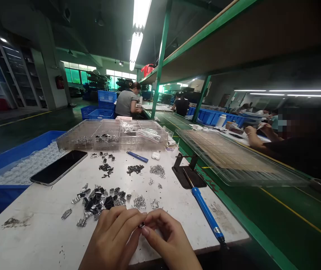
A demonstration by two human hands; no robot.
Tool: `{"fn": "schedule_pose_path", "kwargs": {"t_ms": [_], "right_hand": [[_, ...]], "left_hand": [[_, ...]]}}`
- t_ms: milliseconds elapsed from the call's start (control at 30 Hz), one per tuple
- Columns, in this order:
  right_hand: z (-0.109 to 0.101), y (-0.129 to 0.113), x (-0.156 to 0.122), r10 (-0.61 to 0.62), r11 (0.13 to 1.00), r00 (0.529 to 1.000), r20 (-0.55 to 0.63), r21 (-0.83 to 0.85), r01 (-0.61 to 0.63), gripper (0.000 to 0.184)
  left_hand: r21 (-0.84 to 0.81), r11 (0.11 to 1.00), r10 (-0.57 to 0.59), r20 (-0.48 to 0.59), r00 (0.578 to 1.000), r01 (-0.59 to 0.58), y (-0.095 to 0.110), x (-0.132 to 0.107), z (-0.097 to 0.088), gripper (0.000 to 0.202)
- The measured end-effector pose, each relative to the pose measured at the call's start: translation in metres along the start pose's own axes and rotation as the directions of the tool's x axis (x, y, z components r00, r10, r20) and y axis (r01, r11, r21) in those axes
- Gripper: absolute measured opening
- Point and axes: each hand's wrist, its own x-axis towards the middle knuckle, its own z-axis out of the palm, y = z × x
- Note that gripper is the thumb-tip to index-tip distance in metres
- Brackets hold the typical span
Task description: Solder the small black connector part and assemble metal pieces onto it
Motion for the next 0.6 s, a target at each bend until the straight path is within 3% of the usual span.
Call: {"fn": "schedule_pose_path", "kwargs": {"t_ms": [167,300,600], "right_hand": [[-0.0007,0.0018,0.0005,0.002,0.997,1.0,-0.022,0.08,0.0,0.025],[-0.0019,0.0018,-0.0016,0.029,0.996,0.999,-0.042,0.083,-0.025,0.024],[-0.0024,-0.0035,-0.0028,0.057,0.987,0.998,-0.038,0.154,-0.051,0.028]], "left_hand": [[-0.083,0.995,-0.055,0.04,0.998,0.058,-0.0001,-0.0036,0.0047,0.039],[-0.108,0.989,-0.101,0.024,0.995,0.103,0.001,-0.0038,0.0048,0.033],[-0.011,1.0,-0.024,-0.014,1.0,0.024,0.008,-0.0026,0.0044,0.02]]}}
